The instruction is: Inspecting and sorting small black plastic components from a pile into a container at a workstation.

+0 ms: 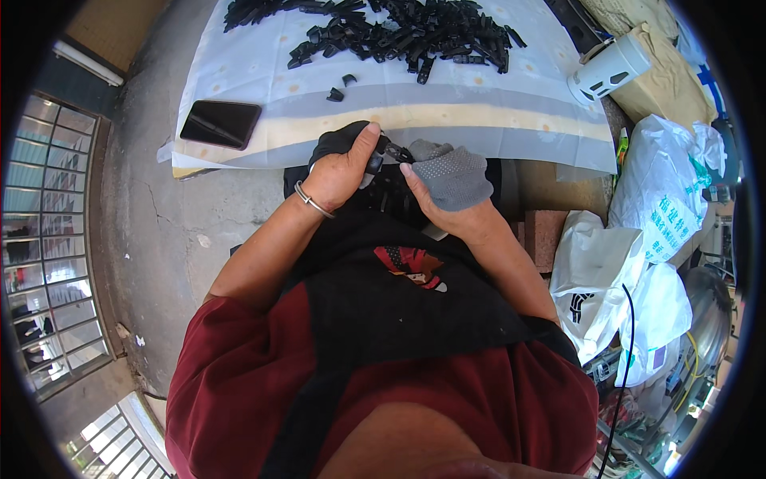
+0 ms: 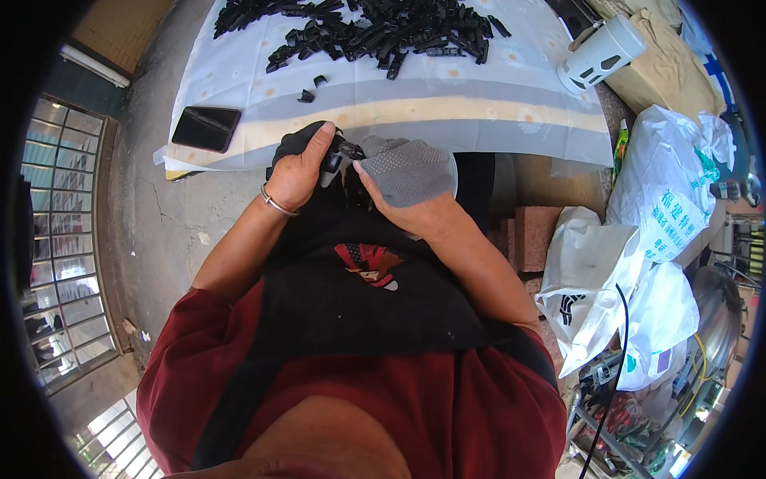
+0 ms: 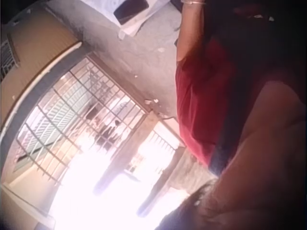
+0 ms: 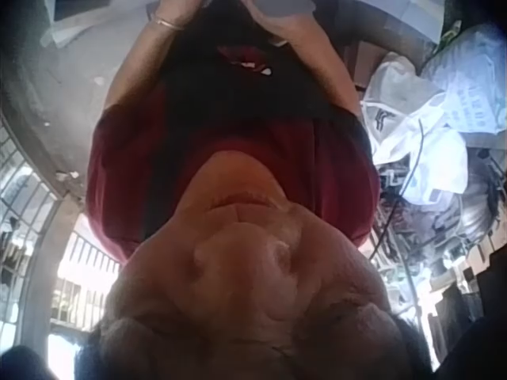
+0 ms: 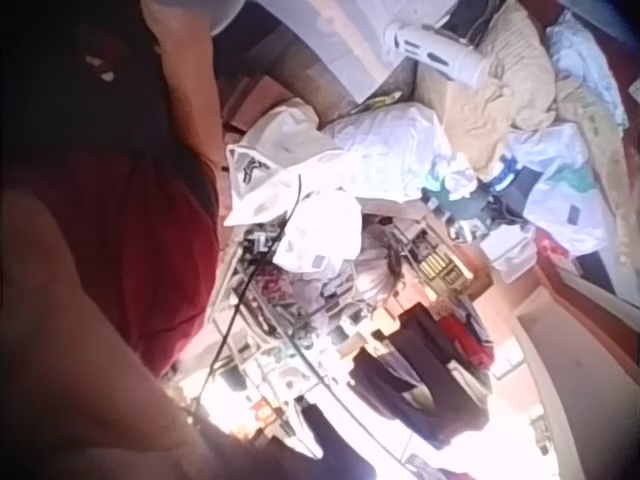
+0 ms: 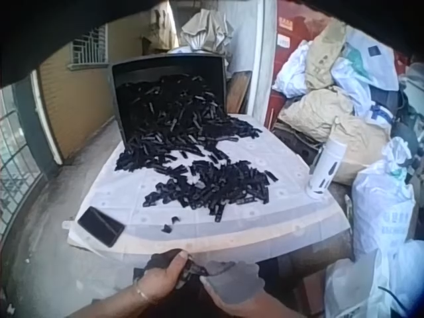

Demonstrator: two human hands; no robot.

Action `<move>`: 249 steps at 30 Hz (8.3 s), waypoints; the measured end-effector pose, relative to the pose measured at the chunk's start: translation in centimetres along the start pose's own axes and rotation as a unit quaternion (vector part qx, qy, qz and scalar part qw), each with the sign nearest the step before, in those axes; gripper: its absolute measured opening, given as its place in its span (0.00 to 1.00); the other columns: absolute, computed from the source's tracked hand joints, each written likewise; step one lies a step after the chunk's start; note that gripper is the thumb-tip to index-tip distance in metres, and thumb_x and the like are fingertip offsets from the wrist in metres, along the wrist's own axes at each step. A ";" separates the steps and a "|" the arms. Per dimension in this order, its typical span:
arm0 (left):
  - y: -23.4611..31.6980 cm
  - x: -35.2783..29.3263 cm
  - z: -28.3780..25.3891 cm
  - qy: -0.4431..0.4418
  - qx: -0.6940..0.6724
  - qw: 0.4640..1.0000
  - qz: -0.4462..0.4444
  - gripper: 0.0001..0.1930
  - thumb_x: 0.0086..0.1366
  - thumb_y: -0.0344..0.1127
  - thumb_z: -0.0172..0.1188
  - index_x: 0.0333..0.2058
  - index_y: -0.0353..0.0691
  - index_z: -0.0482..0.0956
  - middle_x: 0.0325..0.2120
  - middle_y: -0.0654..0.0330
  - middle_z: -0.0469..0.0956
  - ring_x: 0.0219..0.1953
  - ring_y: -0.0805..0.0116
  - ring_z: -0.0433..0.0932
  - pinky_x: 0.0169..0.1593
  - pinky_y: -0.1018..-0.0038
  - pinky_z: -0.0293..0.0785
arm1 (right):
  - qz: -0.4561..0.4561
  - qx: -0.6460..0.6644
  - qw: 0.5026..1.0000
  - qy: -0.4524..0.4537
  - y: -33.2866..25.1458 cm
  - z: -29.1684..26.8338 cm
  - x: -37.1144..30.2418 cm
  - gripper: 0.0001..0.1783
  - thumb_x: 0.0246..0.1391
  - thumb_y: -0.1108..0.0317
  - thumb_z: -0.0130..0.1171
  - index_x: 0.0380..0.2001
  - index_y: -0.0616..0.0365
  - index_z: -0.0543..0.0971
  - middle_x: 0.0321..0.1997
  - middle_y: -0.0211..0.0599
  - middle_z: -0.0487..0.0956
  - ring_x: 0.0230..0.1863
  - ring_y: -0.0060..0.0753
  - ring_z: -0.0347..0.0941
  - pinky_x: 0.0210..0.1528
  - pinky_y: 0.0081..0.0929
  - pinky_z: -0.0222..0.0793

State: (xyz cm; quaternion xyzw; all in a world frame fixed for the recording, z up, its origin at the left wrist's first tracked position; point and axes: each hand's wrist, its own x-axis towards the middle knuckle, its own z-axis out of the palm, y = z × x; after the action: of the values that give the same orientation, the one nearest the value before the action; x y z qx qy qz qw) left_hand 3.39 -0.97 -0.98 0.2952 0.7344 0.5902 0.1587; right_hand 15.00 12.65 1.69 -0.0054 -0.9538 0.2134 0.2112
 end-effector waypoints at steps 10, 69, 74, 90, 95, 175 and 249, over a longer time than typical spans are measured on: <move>1.5 -0.1 0.0 -0.007 0.100 0.993 0.056 0.19 0.64 0.44 0.42 0.28 0.34 0.74 0.24 0.48 0.74 0.30 0.51 0.73 0.36 0.68 0.68 | -0.031 -0.154 0.987 -0.045 -1.3 -1.3 0.9 0.13 0.48 0.59 0.52 0.31 0.57 0.75 0.24 0.39 0.74 0.26 0.42 0.69 0.28 0.34 0.64; -5.7 -7.1 1.3 -0.604 0.338 0.719 -0.066 0.35 0.64 0.58 0.26 0.31 0.33 0.77 0.33 0.46 0.75 0.39 0.49 0.72 0.46 0.68 0.65 | 0.163 0.049 0.978 -0.123 4.2 -1.6 -11.6 0.17 0.55 0.59 0.47 0.37 0.64 0.72 0.37 0.48 0.73 0.42 0.48 0.68 0.45 0.32 0.62; -7.8 -8.4 0.6 -0.588 0.342 0.732 -0.029 0.33 0.64 0.57 0.29 0.30 0.33 0.77 0.32 0.46 0.75 0.38 0.49 0.72 0.45 0.67 0.65 | 0.209 0.047 0.962 -0.168 4.1 0.6 -9.9 0.21 0.56 0.54 0.42 0.39 0.62 0.72 0.38 0.49 0.73 0.41 0.50 0.68 0.45 0.34 0.63; -10.8 -7.2 2.1 -0.613 0.286 0.690 -0.258 0.31 0.63 0.56 0.32 0.37 0.34 0.75 0.38 0.46 0.74 0.44 0.51 0.70 0.50 0.69 0.62 | 0.173 -0.032 0.842 -0.511 8.3 8.5 -5.4 0.21 0.52 0.54 0.45 0.44 0.56 0.70 0.48 0.45 0.70 0.50 0.48 0.64 0.52 0.36 0.59; -13.8 -8.7 1.8 -0.556 0.247 0.775 -0.169 0.24 0.63 0.51 0.38 0.37 0.35 0.74 0.36 0.47 0.73 0.41 0.50 0.71 0.46 0.68 0.64 | 0.188 -0.050 0.871 -0.451 10.4 10.5 -5.6 0.17 0.49 0.59 0.50 0.40 0.56 0.72 0.44 0.44 0.72 0.47 0.47 0.66 0.49 0.37 0.62; -6.9 -6.8 0.3 -0.122 0.278 0.946 0.117 0.17 0.55 0.37 0.54 0.42 0.36 0.71 0.33 0.47 0.75 0.37 0.54 0.76 0.41 0.66 0.71 | 0.088 0.294 0.936 -0.173 1.5 3.7 -2.6 0.17 0.48 0.60 0.56 0.37 0.62 0.74 0.36 0.40 0.74 0.39 0.33 0.69 0.44 0.24 0.63; -1.0 17.2 -3.6 -0.012 0.574 0.812 0.101 0.13 0.54 0.33 0.48 0.39 0.42 0.73 0.32 0.51 0.73 0.36 0.53 0.73 0.40 0.65 0.69 | -0.079 -0.243 0.957 0.139 11.0 1.9 12.1 0.19 0.38 0.75 0.51 0.40 0.53 0.75 0.38 0.43 0.75 0.37 0.44 0.72 0.37 0.37 0.68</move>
State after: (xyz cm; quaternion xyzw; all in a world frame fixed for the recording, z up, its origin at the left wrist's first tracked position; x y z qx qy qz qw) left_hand -12.25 6.82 0.95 0.4119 0.9039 0.0699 -0.0913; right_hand 2.31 23.14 0.47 -0.0107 -0.9357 -0.0446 0.3499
